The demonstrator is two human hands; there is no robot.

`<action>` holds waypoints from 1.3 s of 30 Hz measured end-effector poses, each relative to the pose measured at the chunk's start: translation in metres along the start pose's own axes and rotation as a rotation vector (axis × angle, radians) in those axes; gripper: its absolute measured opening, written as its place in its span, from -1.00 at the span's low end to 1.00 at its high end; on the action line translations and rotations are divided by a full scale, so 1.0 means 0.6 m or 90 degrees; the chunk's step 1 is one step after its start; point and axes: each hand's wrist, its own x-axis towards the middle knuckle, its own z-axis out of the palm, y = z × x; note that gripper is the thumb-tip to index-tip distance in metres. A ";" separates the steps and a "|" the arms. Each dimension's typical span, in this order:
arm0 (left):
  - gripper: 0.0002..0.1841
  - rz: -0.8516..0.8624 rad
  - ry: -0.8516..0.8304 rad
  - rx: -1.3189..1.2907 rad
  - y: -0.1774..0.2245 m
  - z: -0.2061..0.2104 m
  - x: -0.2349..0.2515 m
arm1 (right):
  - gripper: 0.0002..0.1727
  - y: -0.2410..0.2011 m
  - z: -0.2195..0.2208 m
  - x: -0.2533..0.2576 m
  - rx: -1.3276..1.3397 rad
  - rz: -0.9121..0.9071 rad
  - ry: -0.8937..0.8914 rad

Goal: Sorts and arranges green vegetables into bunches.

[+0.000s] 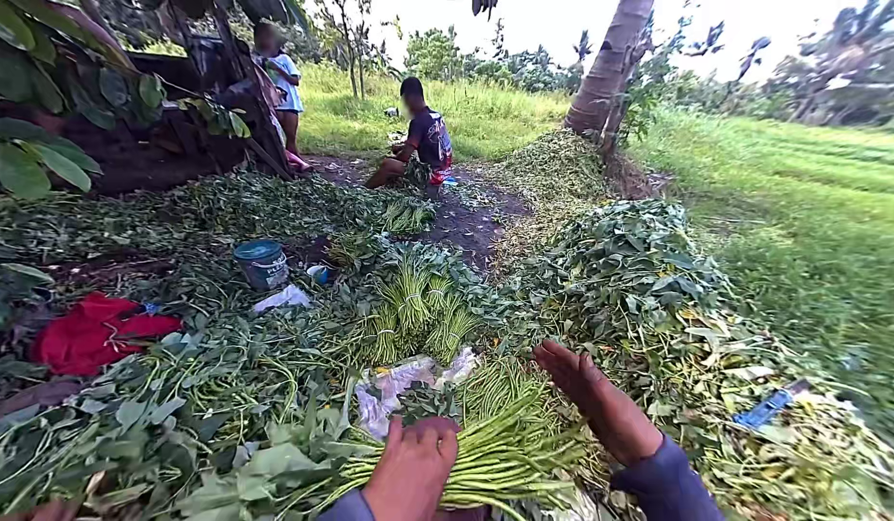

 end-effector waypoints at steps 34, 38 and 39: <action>-0.61 0.157 0.126 0.049 -0.119 -0.049 -0.065 | 0.16 0.097 0.191 -0.050 -0.794 -0.155 -0.280; -0.86 0.262 0.263 0.191 -0.121 -0.037 -0.059 | 0.18 0.075 0.192 -0.046 -0.786 -0.050 -0.343; -0.85 0.281 0.287 0.212 -0.121 -0.038 -0.062 | 0.19 0.070 0.194 -0.043 -0.783 -0.018 -0.360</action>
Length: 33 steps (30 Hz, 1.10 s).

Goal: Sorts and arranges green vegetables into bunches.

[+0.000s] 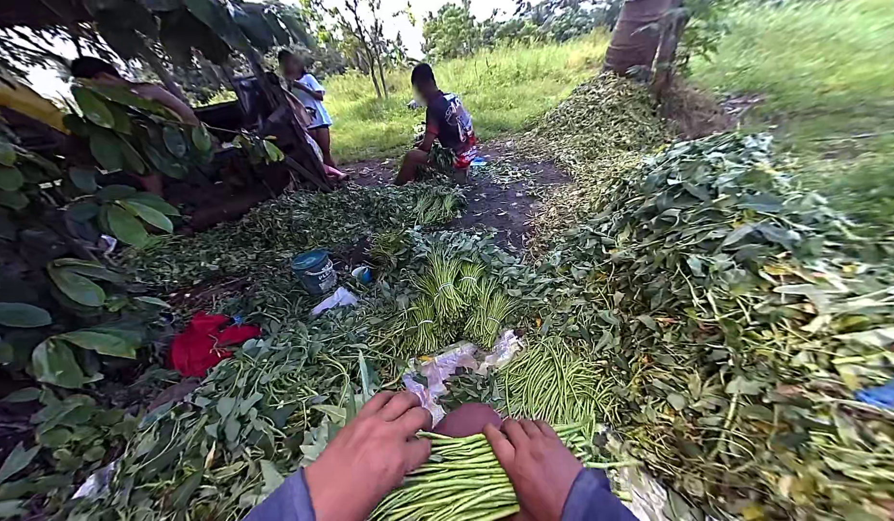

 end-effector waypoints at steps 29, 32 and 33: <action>-0.02 -0.528 -0.560 -0.275 0.056 -0.037 -0.069 | 0.37 -0.043 0.001 -0.002 0.000 0.100 -0.006; -0.11 -0.545 -0.483 -0.584 0.007 0.004 -0.116 | 0.36 -0.041 0.031 -0.013 -0.052 0.039 0.141; -0.09 -0.557 -0.469 -0.655 -0.006 0.016 -0.129 | 0.35 -0.038 0.044 -0.015 -0.074 0.015 0.205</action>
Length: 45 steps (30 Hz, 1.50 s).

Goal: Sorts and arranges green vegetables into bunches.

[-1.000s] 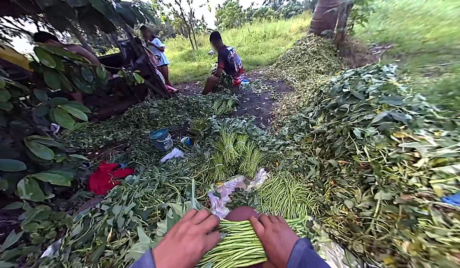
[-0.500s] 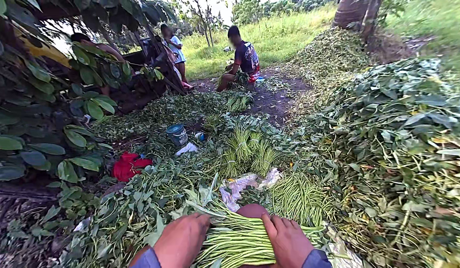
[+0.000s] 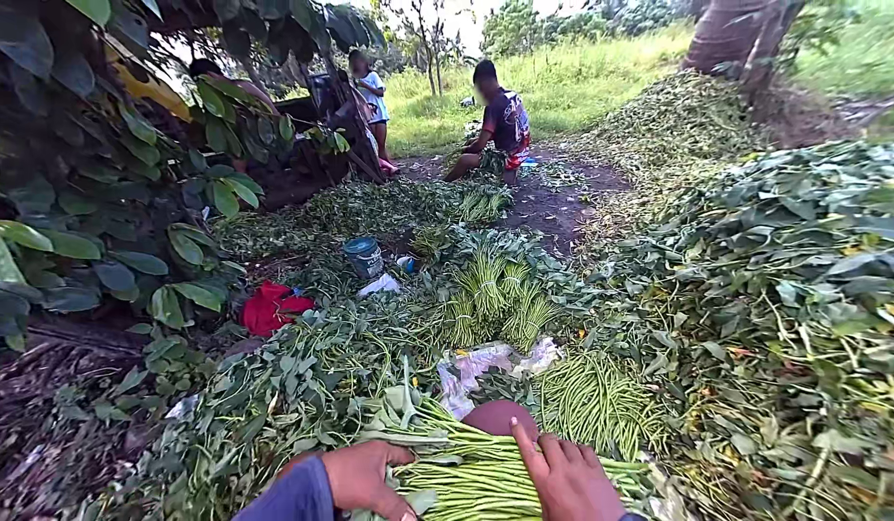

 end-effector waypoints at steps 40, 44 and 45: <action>-0.15 -0.038 0.268 0.384 0.118 0.107 -0.057 | 0.33 -0.031 -0.041 0.032 0.027 0.082 -0.248; -0.20 -0.019 0.310 0.297 0.081 0.091 -0.055 | 0.32 -0.026 -0.040 0.030 0.045 0.090 -0.236; -0.20 -0.029 0.299 0.254 0.070 0.082 -0.054 | 0.32 -0.026 -0.039 0.029 0.047 0.089 -0.236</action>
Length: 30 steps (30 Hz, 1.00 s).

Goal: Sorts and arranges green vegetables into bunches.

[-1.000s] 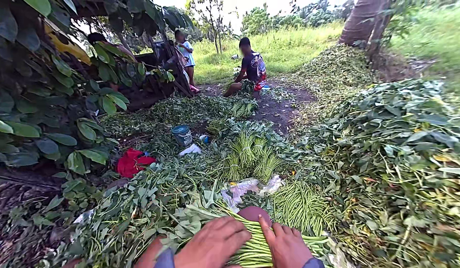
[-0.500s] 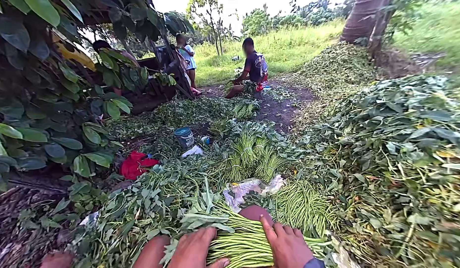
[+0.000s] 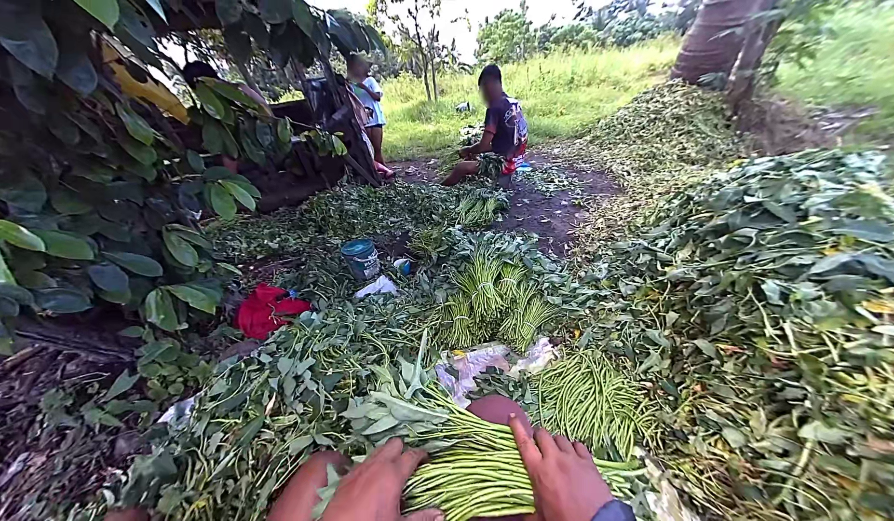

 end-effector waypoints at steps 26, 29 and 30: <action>0.21 0.044 -0.303 -0.188 -0.037 -0.020 0.166 | -0.10 -0.043 0.094 0.030 -0.134 -0.221 0.515; 0.45 0.007 -0.330 -0.070 -0.004 -0.034 0.094 | -0.08 -0.065 0.083 0.035 -0.122 -0.145 0.424; 0.53 -0.021 -0.304 0.020 0.013 -0.027 0.067 | -0.12 -0.069 0.088 0.037 -0.137 -0.141 0.440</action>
